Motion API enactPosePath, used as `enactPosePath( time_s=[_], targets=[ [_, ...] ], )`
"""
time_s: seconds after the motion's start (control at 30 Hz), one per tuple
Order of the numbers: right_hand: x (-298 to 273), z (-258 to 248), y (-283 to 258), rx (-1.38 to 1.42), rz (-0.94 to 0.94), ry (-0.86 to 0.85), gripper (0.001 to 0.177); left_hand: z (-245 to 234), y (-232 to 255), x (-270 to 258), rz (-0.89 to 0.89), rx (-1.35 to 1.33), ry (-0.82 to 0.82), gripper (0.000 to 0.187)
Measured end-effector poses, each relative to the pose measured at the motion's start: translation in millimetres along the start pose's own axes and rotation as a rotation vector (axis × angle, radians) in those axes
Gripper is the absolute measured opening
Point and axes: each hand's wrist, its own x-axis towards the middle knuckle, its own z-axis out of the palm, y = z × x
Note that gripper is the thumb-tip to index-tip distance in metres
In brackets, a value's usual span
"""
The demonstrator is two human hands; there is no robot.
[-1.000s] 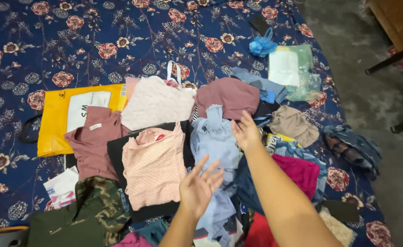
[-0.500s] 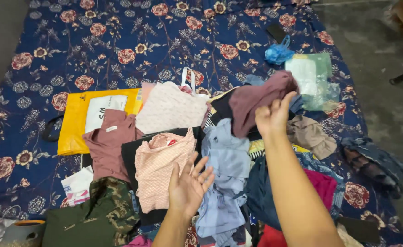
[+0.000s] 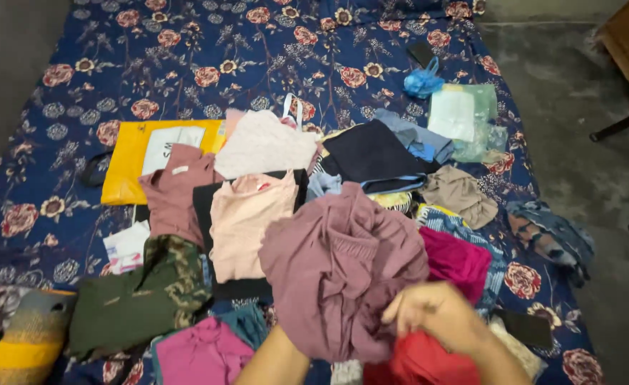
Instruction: The person folds various garments on a bed, including a black and white patterned top, teal shorts, pink shorts, brown shorts, camouflage pants, black shorts, blue jeans, a pink top, a light blue top, and a maroon top. Each item is unfolded, smoothed, and folded into a neat stack.
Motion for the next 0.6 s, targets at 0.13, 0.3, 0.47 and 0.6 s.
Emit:
enactPosePath(
  time_s=[0.13,0.3,0.47,0.6],
  targets=[
    [23,14,-39,-0.094,0.010,0.539,0.025,-14,-15,-32,0.041,0.215,-0.005,0.068],
    [66,101,-83,-0.097,-0.023,0.464,0.076,-44,-13,-61,0.083,0.488,-0.027,0.066],
    [85,139,-68,0.211,-0.111,0.685,0.063,-93,4,-96,0.131,0.757,0.009,0.064],
    [67,124,-111,0.678,-0.269,0.567,0.048,-115,31,-115,0.174,1.000,0.008,0.063]
  ],
)
